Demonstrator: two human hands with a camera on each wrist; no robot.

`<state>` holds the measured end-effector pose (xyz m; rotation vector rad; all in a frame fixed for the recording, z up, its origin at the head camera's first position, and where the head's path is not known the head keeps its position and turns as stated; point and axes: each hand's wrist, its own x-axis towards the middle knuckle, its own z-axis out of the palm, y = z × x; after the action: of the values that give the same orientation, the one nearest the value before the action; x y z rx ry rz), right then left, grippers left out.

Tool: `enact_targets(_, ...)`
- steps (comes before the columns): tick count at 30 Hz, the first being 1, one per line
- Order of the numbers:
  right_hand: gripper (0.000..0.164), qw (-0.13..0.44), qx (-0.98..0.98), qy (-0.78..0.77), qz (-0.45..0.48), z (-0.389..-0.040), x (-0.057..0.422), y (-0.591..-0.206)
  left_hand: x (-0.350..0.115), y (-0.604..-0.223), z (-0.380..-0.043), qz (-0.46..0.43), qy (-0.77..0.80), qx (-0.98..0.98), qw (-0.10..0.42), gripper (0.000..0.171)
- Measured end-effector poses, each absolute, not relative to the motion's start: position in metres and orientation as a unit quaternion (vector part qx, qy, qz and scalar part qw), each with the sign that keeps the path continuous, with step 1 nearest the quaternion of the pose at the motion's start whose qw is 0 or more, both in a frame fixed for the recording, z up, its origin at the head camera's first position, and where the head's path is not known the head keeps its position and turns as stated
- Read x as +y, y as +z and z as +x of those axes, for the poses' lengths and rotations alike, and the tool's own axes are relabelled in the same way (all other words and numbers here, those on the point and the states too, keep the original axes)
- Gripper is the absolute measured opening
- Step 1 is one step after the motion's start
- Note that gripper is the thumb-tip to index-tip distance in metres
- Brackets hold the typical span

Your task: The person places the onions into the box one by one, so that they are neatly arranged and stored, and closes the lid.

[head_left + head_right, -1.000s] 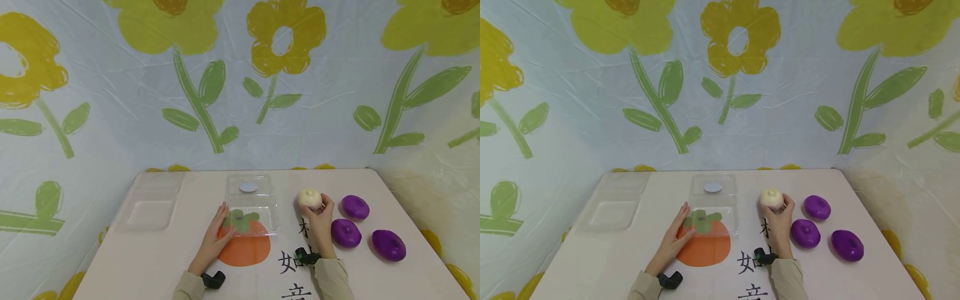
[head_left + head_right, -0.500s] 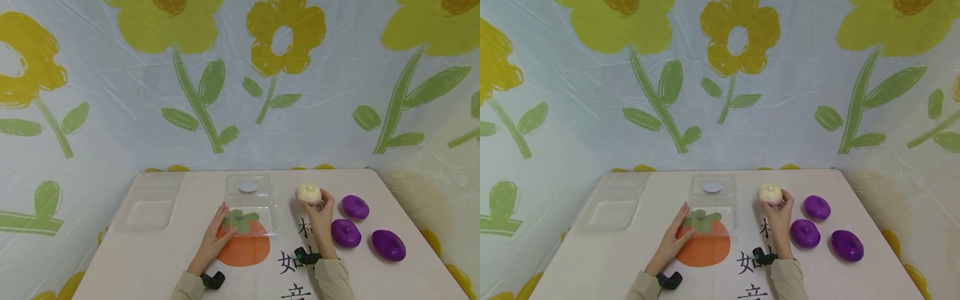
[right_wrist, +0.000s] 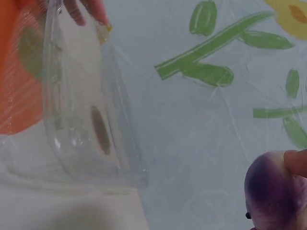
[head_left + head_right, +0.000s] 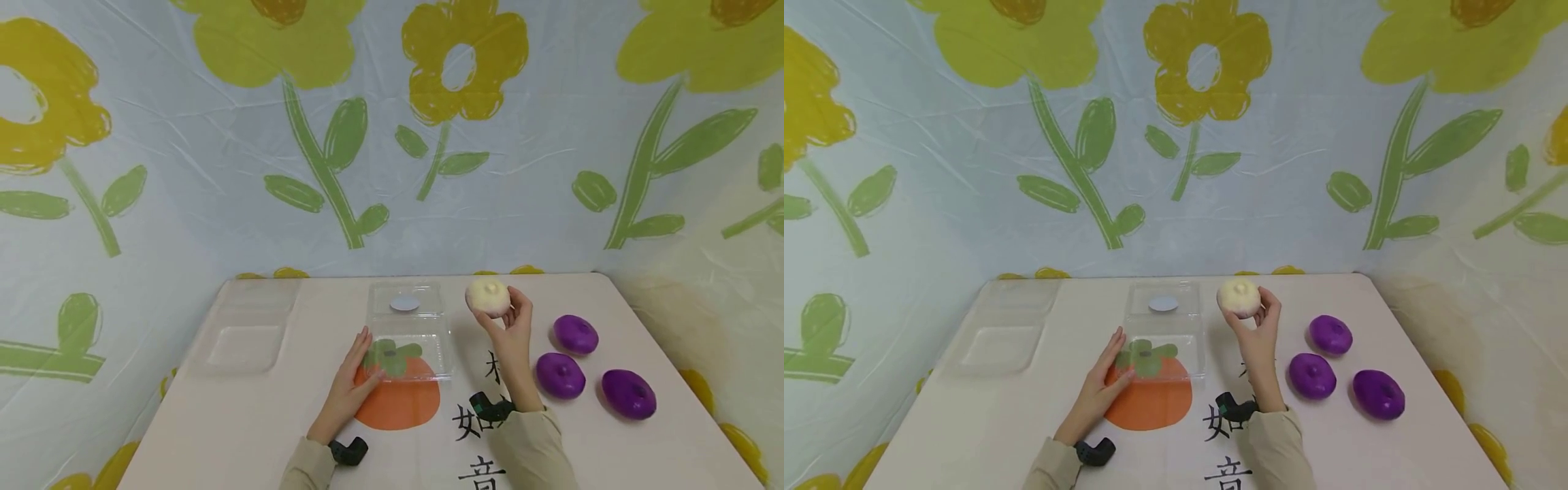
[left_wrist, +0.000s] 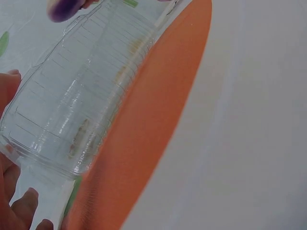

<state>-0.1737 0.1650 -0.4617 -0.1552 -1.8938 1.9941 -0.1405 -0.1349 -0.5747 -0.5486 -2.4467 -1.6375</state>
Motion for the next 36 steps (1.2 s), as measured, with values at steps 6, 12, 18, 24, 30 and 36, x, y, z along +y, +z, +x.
enact_targets(6,0.074,0.187,-0.683,0.706,-0.017,-0.177,0.150,-0.449,-0.134,-0.574,-0.142,-0.190,-0.548,-0.811,0.074,0.074)
enact_targets(12,0.077,0.168,-0.697,0.697,0.032,-0.177,0.130,-0.444,-0.135,-0.575,-0.143,-0.187,-0.538,-0.819,0.066,0.074)
enact_targets(18,0.078,0.140,-0.706,0.689,0.079,-0.176,0.110,-0.445,-0.136,-0.575,-0.142,-0.184,-0.542,-0.817,0.076,0.074)
enact_targets(24,0.076,0.117,-0.719,0.674,0.119,-0.173,0.092,-0.453,-0.136,-0.574,-0.141,-0.187,-0.554,-0.807,0.079,0.074)
enact_targets(30,0.077,0.087,-0.750,0.643,0.128,-0.170,0.076,-0.468,-0.137,-0.576,-0.142,-0.188,-0.531,-0.823,0.077,0.074)
enact_targets(36,0.071,0.060,-0.790,0.595,0.135,-0.170,0.065,-0.487,-0.136,-0.578,-0.143,-0.185,-0.532,-0.823,0.076,0.074)
